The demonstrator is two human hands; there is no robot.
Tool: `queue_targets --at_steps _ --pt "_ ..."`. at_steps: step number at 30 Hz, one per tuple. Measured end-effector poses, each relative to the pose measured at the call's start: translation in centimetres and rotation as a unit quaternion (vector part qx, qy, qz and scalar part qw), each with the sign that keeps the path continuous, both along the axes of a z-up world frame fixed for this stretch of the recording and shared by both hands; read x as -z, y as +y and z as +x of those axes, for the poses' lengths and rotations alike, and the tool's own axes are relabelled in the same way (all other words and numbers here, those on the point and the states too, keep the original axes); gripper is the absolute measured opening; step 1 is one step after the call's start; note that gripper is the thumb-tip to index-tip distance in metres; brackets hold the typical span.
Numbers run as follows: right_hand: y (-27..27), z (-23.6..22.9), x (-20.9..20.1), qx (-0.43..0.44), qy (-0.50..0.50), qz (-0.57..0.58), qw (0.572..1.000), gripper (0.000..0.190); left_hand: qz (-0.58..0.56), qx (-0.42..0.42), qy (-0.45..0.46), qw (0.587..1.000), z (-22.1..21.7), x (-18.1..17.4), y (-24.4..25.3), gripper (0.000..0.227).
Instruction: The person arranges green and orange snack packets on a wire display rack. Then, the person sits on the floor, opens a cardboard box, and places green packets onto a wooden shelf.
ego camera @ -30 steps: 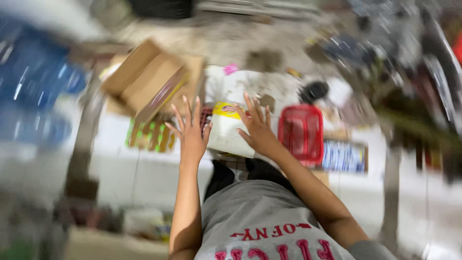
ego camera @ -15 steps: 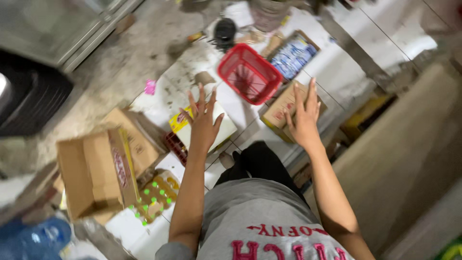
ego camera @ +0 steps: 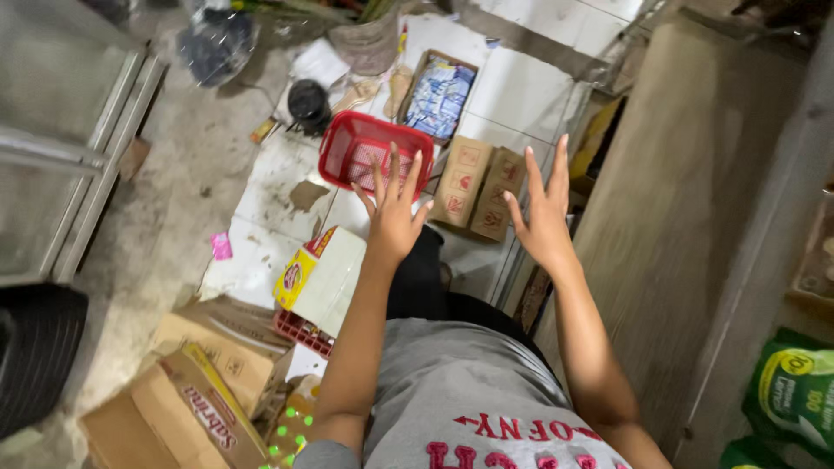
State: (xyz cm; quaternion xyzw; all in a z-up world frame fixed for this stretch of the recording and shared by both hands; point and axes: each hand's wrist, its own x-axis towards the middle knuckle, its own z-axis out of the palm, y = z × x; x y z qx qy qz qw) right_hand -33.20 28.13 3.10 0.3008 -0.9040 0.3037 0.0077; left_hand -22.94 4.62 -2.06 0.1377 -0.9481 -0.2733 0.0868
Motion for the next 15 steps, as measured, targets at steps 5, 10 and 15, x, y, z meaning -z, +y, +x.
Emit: queue_targets --at_steps 5,10,15 --pt "0.6 -0.6 -1.3 0.029 -0.020 -0.023 0.999 0.075 -0.020 0.031 0.011 0.999 -3.2 -0.3 -0.3 0.091" --pt "0.9 -2.5 0.7 0.066 -0.014 -0.018 0.998 0.076 -0.052 0.102 0.012 0.993 -7.6 0.6 -1.2 0.088" --pt "0.5 -4.0 5.1 0.142 -0.036 -0.006 0.989 0.077 -0.015 0.207 -0.055 0.977 -13.6 2.5 -2.6 0.081"
